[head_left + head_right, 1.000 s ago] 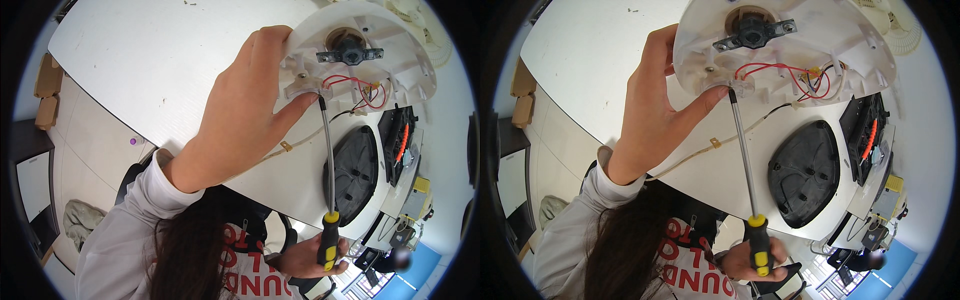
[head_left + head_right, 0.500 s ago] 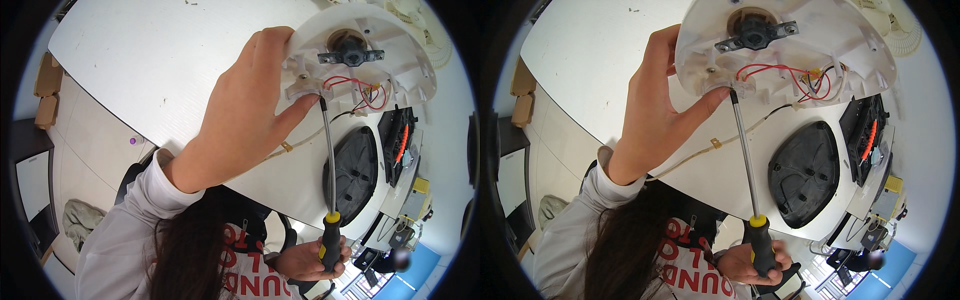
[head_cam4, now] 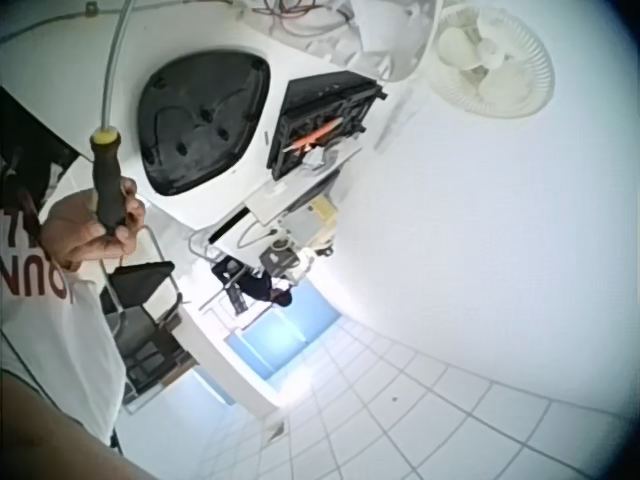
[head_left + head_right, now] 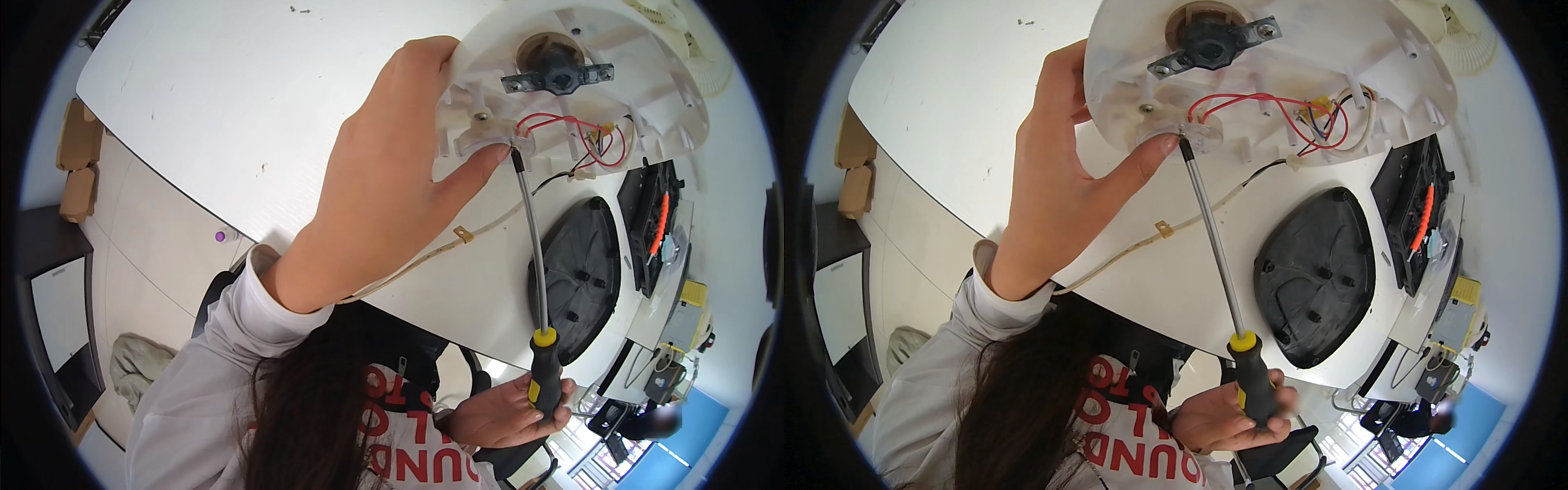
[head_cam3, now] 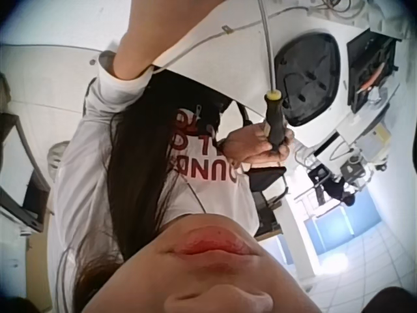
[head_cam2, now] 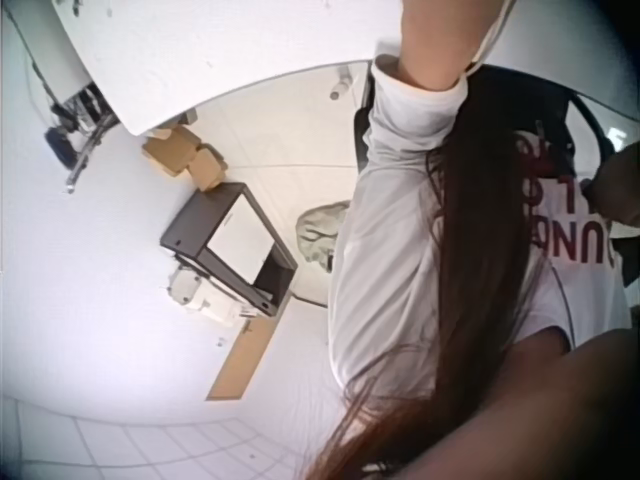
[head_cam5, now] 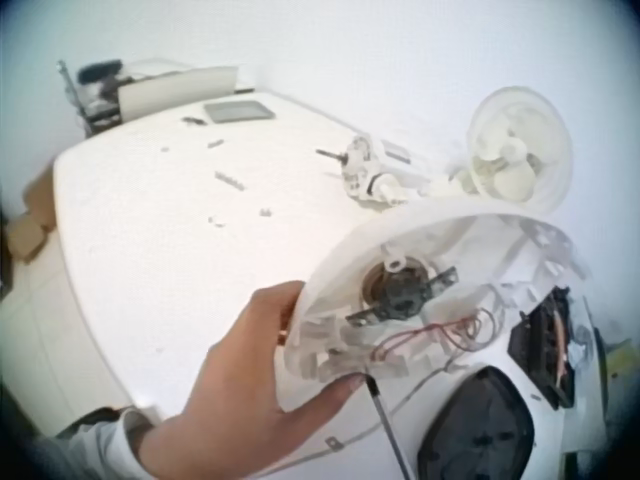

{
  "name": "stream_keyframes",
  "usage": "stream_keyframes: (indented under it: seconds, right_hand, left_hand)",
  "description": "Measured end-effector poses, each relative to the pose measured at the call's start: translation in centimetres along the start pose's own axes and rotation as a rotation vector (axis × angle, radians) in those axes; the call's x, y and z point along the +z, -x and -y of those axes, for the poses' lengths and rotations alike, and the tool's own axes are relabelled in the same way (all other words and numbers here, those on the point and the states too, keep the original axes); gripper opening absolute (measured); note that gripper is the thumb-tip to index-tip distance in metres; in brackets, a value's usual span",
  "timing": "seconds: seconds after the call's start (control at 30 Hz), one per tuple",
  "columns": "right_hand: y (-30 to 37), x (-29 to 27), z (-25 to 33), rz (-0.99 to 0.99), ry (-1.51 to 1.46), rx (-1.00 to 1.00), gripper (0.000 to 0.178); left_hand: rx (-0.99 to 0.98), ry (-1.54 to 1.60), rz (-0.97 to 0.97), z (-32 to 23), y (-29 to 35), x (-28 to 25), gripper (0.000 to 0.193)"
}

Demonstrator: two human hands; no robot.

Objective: The person uses a screwdriver to fasten screws into a white plastic housing containing wires and a motor. They then place a black cover over the housing and secure it with additional screws.

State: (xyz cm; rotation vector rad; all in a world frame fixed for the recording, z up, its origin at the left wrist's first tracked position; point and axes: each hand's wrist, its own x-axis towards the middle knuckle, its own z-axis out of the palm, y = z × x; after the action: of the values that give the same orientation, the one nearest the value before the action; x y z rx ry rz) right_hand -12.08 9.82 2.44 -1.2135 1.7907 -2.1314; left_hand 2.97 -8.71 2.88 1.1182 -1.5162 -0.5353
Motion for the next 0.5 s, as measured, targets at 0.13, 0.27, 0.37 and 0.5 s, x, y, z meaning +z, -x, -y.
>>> stream_keyframes:
  seconds: [0.13, 0.27, 0.37, 0.5]
  right_hand:
    - [0.0, 0.0, -0.3, -0.015, -0.034, 0.032, 0.029]
    - [0.0, -0.2, -0.5, 0.029, -0.034, -0.02, 0.03]
    - [0.2, -0.4, -0.8, -0.017, -0.084, -0.012, 0.031]
    - [-0.4, -2.4, -1.9, 0.082, -0.515, -0.033, 0.034]
  left_hand:
    - [0.006, 0.018, -0.003, 0.1, -0.1, 0.1, 0.057]
    - [0.021, -0.001, 0.0, 0.1, -0.1, -0.1, 0.055]
    - [0.036, -0.006, 0.013, 0.0, -0.2, 0.0, 0.054]
    - [0.013, 0.036, 0.04, -0.3, -0.2, 0.0, 0.055]
